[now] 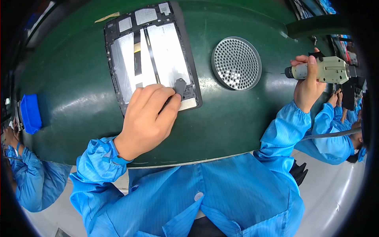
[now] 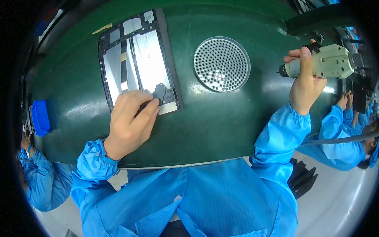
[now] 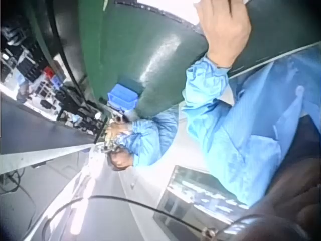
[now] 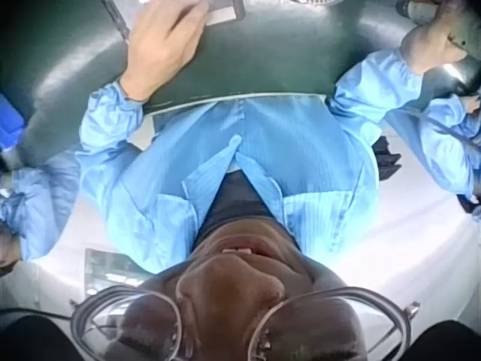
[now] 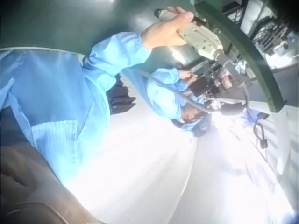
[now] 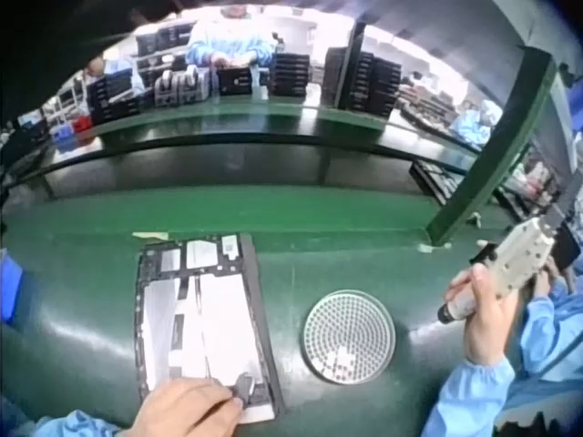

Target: The person assembles electronic screen components into a tablet frame by securing them with screws using an electric screwdriver.

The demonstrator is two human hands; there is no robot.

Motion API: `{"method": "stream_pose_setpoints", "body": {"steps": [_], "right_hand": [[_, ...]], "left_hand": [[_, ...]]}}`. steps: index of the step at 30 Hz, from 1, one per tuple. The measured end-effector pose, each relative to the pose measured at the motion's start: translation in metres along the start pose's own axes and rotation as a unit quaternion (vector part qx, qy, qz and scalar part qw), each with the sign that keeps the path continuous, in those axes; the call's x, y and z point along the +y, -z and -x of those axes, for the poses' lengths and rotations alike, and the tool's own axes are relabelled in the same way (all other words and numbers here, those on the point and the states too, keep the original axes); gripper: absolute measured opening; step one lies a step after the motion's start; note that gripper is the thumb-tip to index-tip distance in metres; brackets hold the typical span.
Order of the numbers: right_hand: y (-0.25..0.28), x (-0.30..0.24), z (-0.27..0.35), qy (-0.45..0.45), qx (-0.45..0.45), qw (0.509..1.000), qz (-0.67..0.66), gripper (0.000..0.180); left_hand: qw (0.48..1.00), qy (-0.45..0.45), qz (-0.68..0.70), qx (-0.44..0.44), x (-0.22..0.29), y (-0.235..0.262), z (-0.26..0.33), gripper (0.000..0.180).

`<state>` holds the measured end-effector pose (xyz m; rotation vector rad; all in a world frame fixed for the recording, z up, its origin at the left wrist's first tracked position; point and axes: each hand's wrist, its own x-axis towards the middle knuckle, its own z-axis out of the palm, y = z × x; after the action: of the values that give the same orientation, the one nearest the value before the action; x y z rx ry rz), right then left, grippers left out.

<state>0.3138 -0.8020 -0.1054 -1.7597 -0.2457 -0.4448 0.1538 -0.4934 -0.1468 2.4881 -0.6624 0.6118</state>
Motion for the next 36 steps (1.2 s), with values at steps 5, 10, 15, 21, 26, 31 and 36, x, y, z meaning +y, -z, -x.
{"method": "stream_pose_setpoints", "body": {"steps": [5,10,15,21,26,31,36], "right_hand": [[0.003,0.000,0.001,0.003,-0.001,1.000,-0.004,0.038],[0.003,-0.001,0.001,0.000,0.002,1.000,0.002,0.037],[0.004,0.001,-0.002,-0.002,0.001,1.000,-0.004,0.038],[0.000,0.000,-0.001,0.002,0.015,1.000,0.011,0.037],[-0.002,-0.001,0.000,0.005,0.018,1.000,0.009,0.036],[-0.004,-0.005,0.002,0.002,0.015,1.000,0.012,0.036],[-0.002,-0.002,0.005,-0.006,0.017,1.000,0.013,0.036]], "left_hand": [[0.998,0.060,-0.016,-0.020,0.009,0.004,-0.010,0.026],[0.996,0.007,0.068,-0.049,0.007,0.001,-0.005,0.028],[0.995,-0.034,0.064,-0.065,0.006,-0.001,-0.005,0.025],[0.999,-0.026,-0.002,-0.029,0.007,-0.003,0.003,0.025],[0.998,-0.065,-0.001,-0.026,0.000,-0.007,0.003,0.021],[0.997,-0.055,0.049,-0.020,-0.001,-0.007,0.005,0.020],[0.994,-0.001,0.111,-0.004,0.001,-0.008,0.006,0.017]]}}
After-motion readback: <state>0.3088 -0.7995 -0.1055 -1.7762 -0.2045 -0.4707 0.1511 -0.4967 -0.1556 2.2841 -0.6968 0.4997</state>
